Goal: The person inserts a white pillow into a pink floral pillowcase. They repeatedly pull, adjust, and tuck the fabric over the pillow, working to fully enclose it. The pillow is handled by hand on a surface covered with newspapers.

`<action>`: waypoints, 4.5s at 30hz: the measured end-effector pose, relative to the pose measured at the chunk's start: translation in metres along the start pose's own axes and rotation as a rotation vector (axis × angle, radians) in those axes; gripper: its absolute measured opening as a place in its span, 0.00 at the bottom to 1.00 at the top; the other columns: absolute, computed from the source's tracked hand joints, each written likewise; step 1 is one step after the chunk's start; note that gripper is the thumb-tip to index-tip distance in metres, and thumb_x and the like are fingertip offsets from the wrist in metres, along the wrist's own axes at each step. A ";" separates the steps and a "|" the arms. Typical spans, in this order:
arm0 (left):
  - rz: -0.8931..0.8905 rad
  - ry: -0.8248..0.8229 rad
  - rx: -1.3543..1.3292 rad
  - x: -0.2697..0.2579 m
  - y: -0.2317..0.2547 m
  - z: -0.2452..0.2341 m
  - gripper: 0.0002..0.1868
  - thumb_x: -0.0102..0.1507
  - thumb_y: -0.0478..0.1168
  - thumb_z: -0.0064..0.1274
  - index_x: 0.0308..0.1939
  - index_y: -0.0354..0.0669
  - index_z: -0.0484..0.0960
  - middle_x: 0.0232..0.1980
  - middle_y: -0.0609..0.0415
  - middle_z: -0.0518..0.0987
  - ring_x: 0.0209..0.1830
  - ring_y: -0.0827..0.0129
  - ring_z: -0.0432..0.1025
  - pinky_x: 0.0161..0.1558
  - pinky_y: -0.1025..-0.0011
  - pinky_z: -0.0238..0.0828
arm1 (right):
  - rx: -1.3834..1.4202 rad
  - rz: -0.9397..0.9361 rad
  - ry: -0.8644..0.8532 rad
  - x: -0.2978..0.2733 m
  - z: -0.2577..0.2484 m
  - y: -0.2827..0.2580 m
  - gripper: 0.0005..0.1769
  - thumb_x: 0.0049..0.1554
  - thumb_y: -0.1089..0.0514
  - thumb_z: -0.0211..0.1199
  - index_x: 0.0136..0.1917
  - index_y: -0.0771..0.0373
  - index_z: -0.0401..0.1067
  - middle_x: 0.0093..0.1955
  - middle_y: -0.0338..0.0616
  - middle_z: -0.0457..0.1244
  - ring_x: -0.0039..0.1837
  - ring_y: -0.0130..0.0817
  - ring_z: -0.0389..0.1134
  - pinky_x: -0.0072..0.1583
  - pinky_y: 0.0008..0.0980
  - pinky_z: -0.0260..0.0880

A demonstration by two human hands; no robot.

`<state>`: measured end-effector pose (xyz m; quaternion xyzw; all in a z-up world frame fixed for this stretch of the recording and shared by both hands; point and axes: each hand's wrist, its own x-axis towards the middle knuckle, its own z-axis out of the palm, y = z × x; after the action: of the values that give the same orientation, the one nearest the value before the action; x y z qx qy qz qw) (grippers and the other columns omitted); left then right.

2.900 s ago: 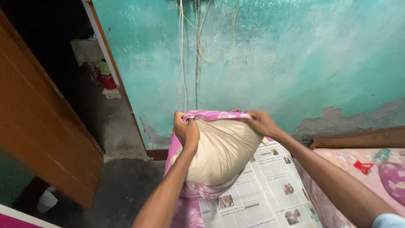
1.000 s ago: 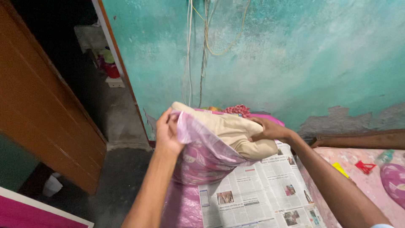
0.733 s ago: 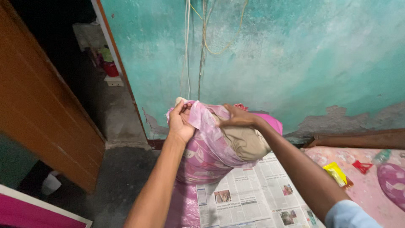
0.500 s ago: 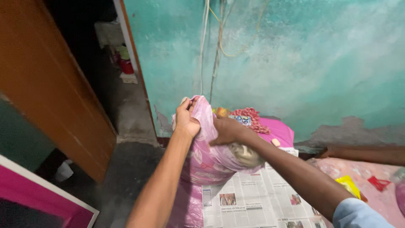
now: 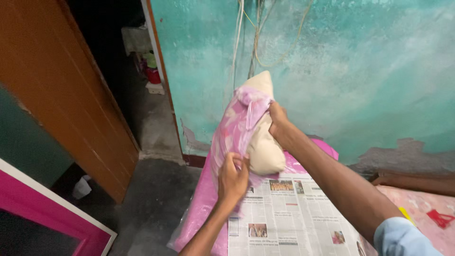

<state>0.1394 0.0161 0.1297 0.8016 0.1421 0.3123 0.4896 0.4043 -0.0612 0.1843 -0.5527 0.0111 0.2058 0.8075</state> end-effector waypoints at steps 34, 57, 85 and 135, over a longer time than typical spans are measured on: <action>-0.069 -0.951 -0.500 0.040 0.044 0.080 0.14 0.60 0.39 0.51 0.47 0.44 0.87 0.42 0.56 0.87 0.34 0.71 0.80 0.31 0.67 0.72 | -0.821 -0.567 0.153 -0.063 -0.177 0.064 0.47 0.45 0.62 0.69 0.76 0.63 0.58 0.65 0.49 0.67 0.67 0.40 0.68 0.67 0.36 0.66; 0.011 -0.882 0.269 0.084 -0.046 0.241 0.18 0.64 0.53 0.53 0.52 0.48 0.85 0.56 0.50 0.83 0.54 0.60 0.77 0.58 0.59 0.69 | -0.677 -0.495 0.798 -0.160 -0.428 0.090 0.25 0.55 0.58 0.67 0.66 0.62 0.71 0.64 0.50 0.67 0.68 0.38 0.68 0.69 0.38 0.66; 0.295 -0.505 0.664 0.057 -0.157 0.309 0.44 0.63 0.62 0.46 0.78 0.47 0.57 0.80 0.45 0.56 0.80 0.46 0.48 0.72 0.32 0.32 | -1.572 -0.396 0.124 -0.012 -0.352 0.192 0.46 0.60 0.34 0.54 0.81 0.57 0.45 0.83 0.54 0.45 0.83 0.52 0.45 0.77 0.64 0.34; -0.047 -0.824 0.399 0.094 0.037 0.280 0.41 0.59 0.67 0.55 0.66 0.43 0.71 0.41 0.35 0.84 0.44 0.44 0.81 0.49 0.51 0.75 | -0.758 -0.297 1.180 -0.283 -0.501 0.085 0.14 0.49 0.56 0.75 0.47 0.65 0.79 0.42 0.44 0.71 0.43 0.31 0.70 0.46 0.35 0.70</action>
<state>0.3877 -0.1456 0.1047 0.9342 0.0111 -0.0772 0.3482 0.2212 -0.5755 -0.0164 -0.8101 0.2981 -0.2496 0.4387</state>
